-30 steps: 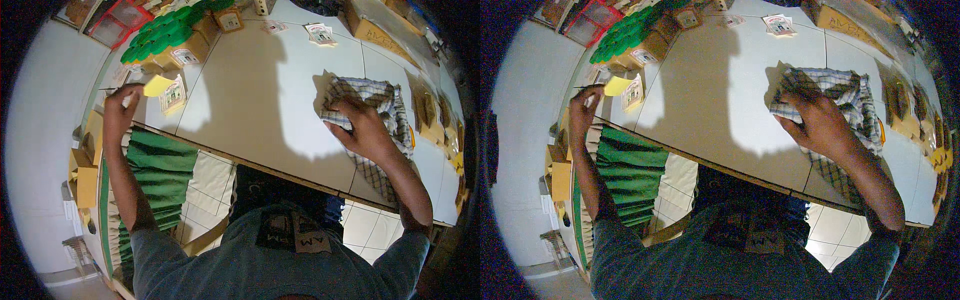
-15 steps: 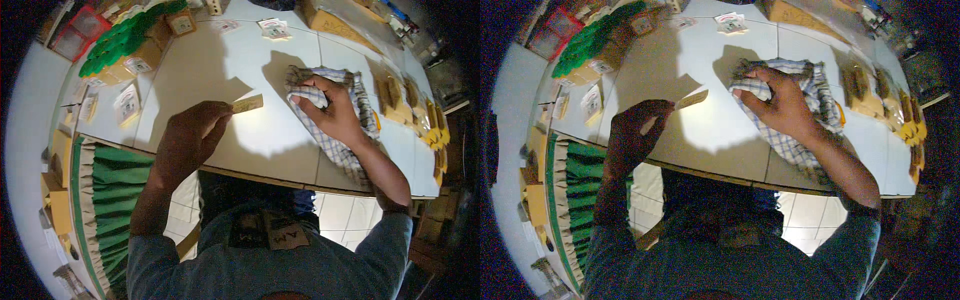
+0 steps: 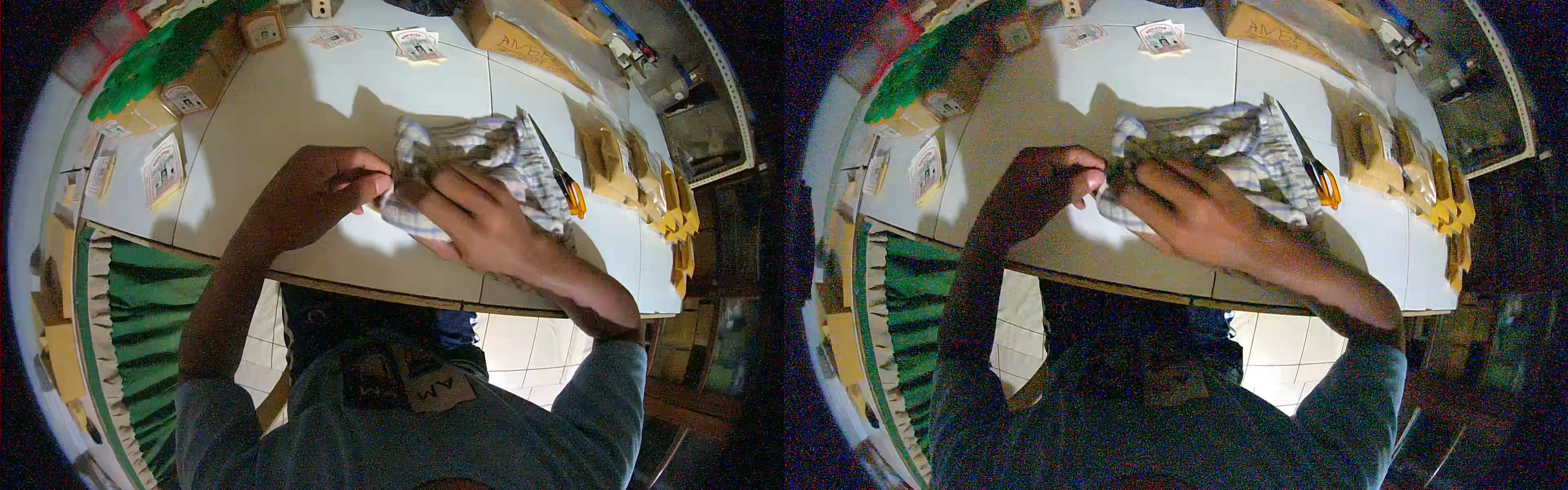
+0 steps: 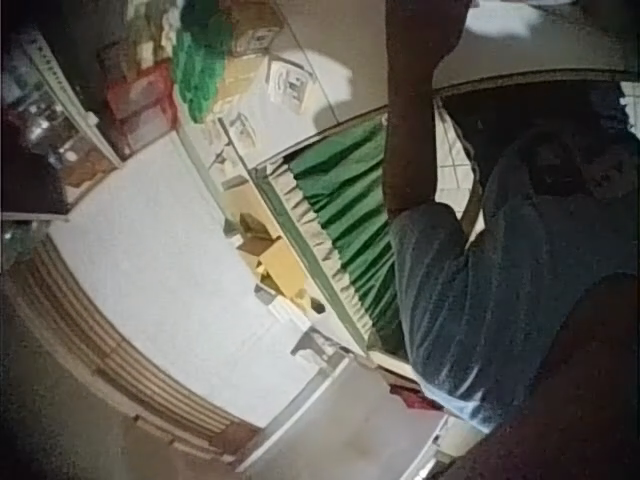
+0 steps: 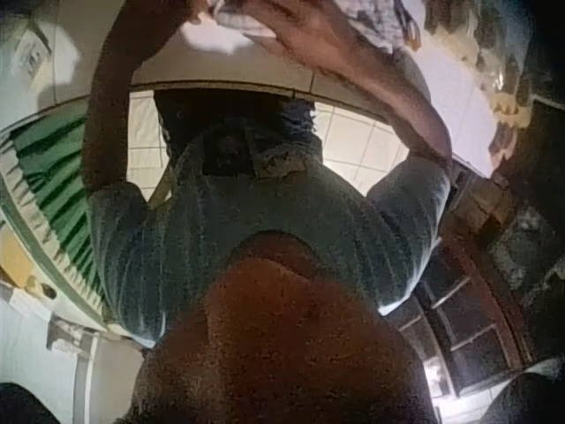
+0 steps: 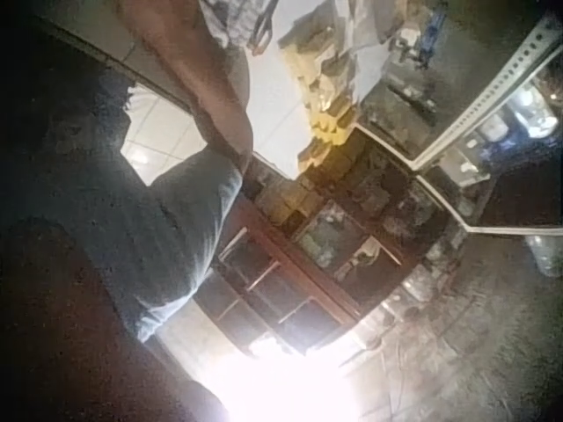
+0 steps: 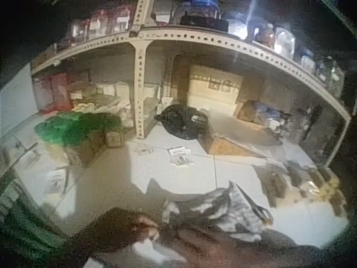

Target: The recorder is applying small paper labels to what appear to be product containers or small cardboard boxes.

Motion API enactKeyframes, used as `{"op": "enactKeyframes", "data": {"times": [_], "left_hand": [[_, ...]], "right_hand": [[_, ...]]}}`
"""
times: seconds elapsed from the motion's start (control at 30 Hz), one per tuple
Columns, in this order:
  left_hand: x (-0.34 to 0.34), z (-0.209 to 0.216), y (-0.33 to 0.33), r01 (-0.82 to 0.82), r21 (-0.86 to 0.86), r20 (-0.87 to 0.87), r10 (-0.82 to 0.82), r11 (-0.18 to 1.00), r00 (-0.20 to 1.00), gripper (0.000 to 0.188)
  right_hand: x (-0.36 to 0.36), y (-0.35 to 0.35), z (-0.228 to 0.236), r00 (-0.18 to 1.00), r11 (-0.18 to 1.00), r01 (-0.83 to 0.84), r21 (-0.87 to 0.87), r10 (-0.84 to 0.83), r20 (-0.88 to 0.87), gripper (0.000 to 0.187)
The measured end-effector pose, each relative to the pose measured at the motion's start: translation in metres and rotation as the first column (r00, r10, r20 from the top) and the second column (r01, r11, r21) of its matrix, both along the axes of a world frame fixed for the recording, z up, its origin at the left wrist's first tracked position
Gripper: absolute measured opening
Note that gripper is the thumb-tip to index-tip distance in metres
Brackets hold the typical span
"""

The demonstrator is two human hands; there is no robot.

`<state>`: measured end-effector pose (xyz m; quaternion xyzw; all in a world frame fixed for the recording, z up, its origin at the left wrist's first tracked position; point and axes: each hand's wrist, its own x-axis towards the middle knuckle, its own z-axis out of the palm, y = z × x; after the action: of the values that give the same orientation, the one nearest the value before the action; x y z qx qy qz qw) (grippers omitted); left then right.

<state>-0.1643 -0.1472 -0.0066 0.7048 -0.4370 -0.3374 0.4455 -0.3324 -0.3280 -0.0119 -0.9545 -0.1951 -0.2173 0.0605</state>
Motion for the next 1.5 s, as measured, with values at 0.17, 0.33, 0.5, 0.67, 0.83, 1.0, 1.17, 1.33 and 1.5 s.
{"op": "enactKeyframes", "data": {"times": [0.17,0.33,0.5,0.67,0.83,1.0,1.17,1.33,1.5], "left_hand": [[-0.01,-0.017,0.009,-0.019,-0.177,0.028,0.025,0.984,0.999,0.027],[-0.017,-0.019,0.006,-0.082,-0.17,0.142,0.106,0.982,0.984,0.026],[-0.02,-0.023,0.007,-0.131,-0.188,0.281,0.181,0.973,0.942,0.019],[-0.027,-0.02,0.008,-0.096,-0.214,0.453,0.185,0.972,0.872,0.014],[-0.029,-0.019,0.008,-0.087,-0.256,0.541,0.218,0.963,0.812,0.013],[-0.027,-0.016,0.007,-0.1,-0.277,0.542,0.241,0.956,0.805,0.015],[-0.017,0.001,0.018,-0.184,-0.24,0.581,0.293,0.953,0.759,0.012],[-0.006,0.014,0.031,-0.263,-0.3,0.539,0.391,0.917,0.746,0.015],[0.015,0.025,0.052,-0.3,-0.326,0.614,0.443,0.896,0.654,0.017]], "right_hand": [[0.011,0.001,0.003,0.987,0.926,0.107,0.363,-0.054,-0.155,0.039],[0.018,-0.004,0.006,0.988,0.899,0.137,0.416,-0.095,-0.122,0.033],[0.013,0.0,0.02,0.988,0.851,0.155,0.501,-0.121,-0.099,0.027],[0.014,-0.004,0.013,0.955,0.887,0.247,0.39,-0.154,-0.254,0.027],[0.008,-0.01,0.024,0.979,0.911,0.192,0.366,-0.15,-0.142,0.032],[0.012,-0.014,0.008,0.969,0.952,0.198,0.233,-0.154,-0.193,0.038],[0.016,-0.031,0.027,0.975,0.924,0.221,0.314,-0.206,-0.079,0.034],[0.017,-0.027,0.031,0.955,0.858,0.294,0.422,-0.247,-0.164,0.032],[0.044,-0.023,-0.014,0.963,0.887,0.26,0.382,-0.209,-0.17,0.03]]}}
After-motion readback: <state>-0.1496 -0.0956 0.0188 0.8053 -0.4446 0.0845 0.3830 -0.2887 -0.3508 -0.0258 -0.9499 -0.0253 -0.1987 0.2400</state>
